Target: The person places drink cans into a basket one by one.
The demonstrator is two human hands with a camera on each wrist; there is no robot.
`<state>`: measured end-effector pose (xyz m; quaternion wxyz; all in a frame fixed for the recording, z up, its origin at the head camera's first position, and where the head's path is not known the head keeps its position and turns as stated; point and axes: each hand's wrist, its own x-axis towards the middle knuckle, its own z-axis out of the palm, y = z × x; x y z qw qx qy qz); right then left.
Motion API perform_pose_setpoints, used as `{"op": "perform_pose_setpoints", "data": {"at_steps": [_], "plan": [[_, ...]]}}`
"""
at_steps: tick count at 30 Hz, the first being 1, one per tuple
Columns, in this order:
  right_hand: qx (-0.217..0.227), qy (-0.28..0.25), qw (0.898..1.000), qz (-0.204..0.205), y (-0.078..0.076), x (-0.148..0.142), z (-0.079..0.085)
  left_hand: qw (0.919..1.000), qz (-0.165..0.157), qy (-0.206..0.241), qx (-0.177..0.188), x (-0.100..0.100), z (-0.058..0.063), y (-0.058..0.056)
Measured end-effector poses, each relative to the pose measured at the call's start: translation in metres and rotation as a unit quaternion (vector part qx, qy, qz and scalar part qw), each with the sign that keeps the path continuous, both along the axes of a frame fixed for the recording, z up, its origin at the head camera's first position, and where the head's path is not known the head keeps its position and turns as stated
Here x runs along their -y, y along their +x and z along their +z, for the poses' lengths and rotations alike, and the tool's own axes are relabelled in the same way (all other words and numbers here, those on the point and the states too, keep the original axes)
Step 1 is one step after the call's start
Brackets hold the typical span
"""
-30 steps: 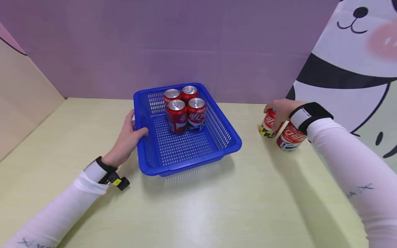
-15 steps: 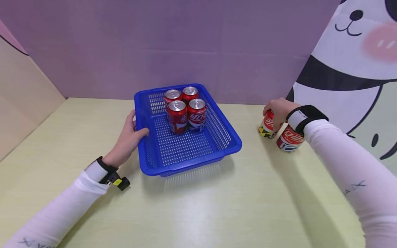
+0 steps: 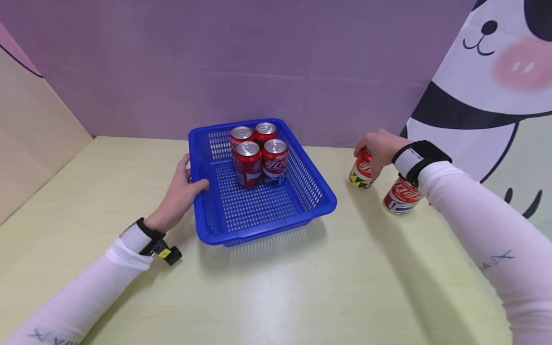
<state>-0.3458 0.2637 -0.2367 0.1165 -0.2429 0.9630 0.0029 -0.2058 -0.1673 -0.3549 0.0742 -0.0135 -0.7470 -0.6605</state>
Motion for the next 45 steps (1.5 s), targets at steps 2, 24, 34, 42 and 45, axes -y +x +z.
{"op": "perform_pose_setpoints", "data": {"at_steps": [2, 24, 34, 42, 45], "plan": [[-0.001, 0.004, 1.000, 0.007, 0.001, 0.005, 0.008, 1.0000, 0.001, 0.000, 0.002, 0.000, 0.000, 0.001], [-0.128, -0.072, 0.978, 0.147, 0.061, 0.096, 0.108, 1.0000, 0.000, 0.000, 0.003, 0.000, 0.002, 0.001], [-0.086, -0.058, 0.978, 0.183, 0.084, 0.126, 0.063, 1.0000, -0.007, -0.001, 0.006, -0.005, 0.002, 0.001], [-0.065, -0.020, 0.980, 0.187, 0.083, 0.140, 0.032, 1.0000, -0.006, 0.006, -0.001, -0.003, 0.002, 0.004], [-0.053, -0.002, 0.980, 0.190, 0.084, 0.144, 0.025, 1.0000, -0.006, 0.005, 0.000, -0.002, 0.002, 0.005]]}}
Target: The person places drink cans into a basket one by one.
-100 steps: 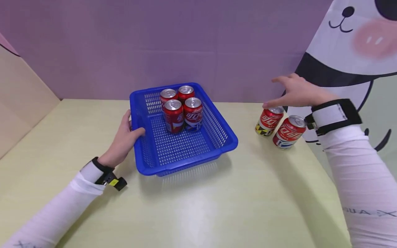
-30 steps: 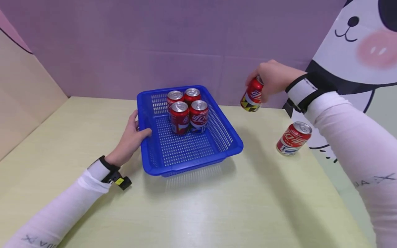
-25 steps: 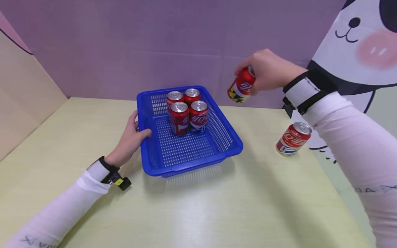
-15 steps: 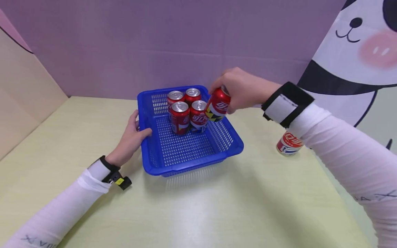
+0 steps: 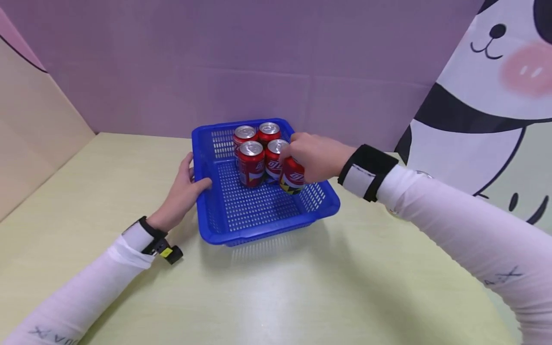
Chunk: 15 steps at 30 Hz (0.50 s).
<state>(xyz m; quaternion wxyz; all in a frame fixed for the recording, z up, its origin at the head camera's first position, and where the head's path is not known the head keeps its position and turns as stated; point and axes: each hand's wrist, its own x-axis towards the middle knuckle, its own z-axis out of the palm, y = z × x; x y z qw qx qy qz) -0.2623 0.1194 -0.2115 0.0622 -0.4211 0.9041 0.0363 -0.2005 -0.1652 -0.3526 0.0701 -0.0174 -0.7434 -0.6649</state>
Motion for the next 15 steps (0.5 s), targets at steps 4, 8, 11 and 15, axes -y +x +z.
{"op": "perform_pose_setpoints", "data": {"at_steps": [4, 8, 11, 15], "plan": [[0.019, 0.018, 1.000, 0.011, -0.001, 0.008, -0.006, 1.0000, 0.006, -0.002, -0.003, 0.003, 0.000, 0.001], [0.037, 0.025, 0.999, 0.020, -0.002, 0.014, -0.015, 0.9999, 0.009, -0.002, -0.006, 0.004, -0.001, 0.000], [0.045, 0.025, 0.999, 0.017, -0.002, 0.014, -0.023, 1.0000, 0.002, -0.001, -0.004, 0.002, -0.002, 0.000], [0.039, 0.018, 0.999, 0.022, -0.002, 0.015, -0.030, 1.0000, -0.002, -0.001, -0.001, 0.000, -0.001, 0.000]]}}
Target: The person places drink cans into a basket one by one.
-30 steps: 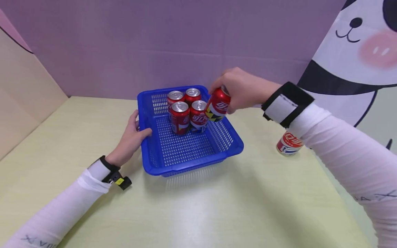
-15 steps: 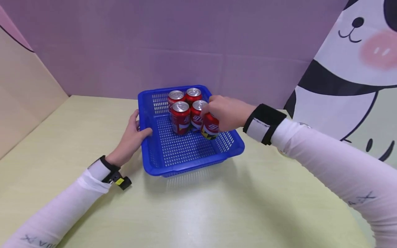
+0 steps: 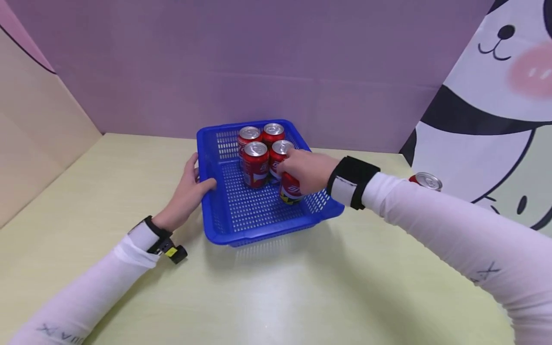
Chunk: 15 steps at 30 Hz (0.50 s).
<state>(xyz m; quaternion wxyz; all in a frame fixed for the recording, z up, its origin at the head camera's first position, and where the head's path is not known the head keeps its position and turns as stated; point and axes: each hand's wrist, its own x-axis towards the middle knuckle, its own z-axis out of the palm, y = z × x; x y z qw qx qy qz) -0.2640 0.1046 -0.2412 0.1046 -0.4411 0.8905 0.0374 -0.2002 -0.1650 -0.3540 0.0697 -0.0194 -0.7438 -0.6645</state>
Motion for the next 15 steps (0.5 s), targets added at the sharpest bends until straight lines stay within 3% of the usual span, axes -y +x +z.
{"op": "perform_pose_setpoints", "data": {"at_steps": [7, 15], "plan": [[-0.048, 0.006, 0.999, 0.003, 0.002, 0.004, -0.005, 1.0000, 0.002, 0.001, -0.004, -0.001, 0.001, -0.001], [-0.057, 0.014, 0.998, 0.000, 0.005, 0.011, -0.010, 1.0000, 0.002, -0.005, -0.002, -0.001, -0.001, -0.002]]}}
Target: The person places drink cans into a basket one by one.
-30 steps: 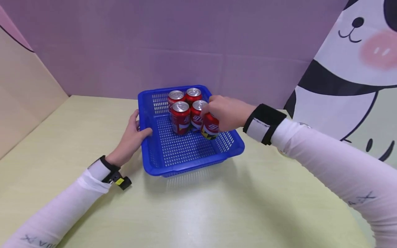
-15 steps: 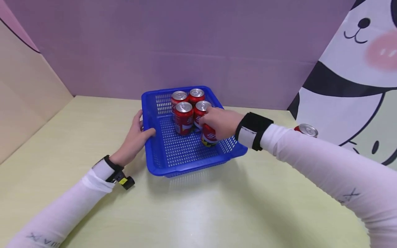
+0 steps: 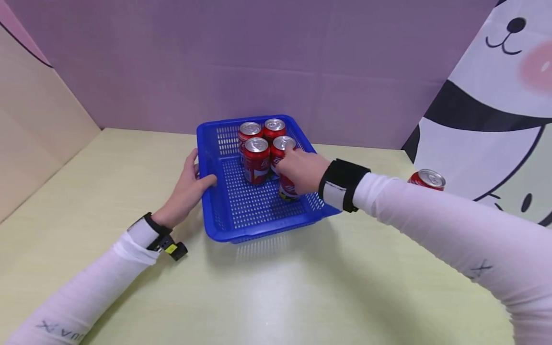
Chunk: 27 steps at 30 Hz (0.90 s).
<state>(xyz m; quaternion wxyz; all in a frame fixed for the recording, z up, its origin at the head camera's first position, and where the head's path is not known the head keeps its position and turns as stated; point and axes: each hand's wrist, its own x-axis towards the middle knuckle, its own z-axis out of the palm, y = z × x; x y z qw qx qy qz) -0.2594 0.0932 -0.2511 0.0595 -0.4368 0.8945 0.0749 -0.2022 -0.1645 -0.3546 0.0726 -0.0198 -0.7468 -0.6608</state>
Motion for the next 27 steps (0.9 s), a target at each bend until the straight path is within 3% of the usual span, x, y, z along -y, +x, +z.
{"op": "perform_pose_setpoints", "data": {"at_steps": [4, 9, 19, 23, 27], "plan": [[-0.008, 0.016, 1.000, -0.009, 0.000, 0.002, -0.001, 1.0000, -0.001, -0.001, -0.001, -0.001, 0.000, 0.000], [-0.047, 0.038, 0.998, -0.007, 0.000, 0.000, -0.002, 1.0000, -0.002, 0.003, -0.002, -0.001, 0.001, 0.000], [-0.151, 0.043, 0.987, 0.045, -0.007, -0.011, -0.011, 1.0000, -0.004, 0.002, -0.002, 0.001, 0.000, 0.002], [-0.146, 0.034, 0.986, 0.070, -0.010, -0.014, -0.013, 1.0000, -0.005, -0.002, -0.003, 0.001, 0.000, 0.003], [-0.093, -0.002, 0.992, 0.089, -0.013, -0.020, -0.005, 1.0000, -0.006, -0.004, -0.006, 0.000, 0.001, 0.002]]}}
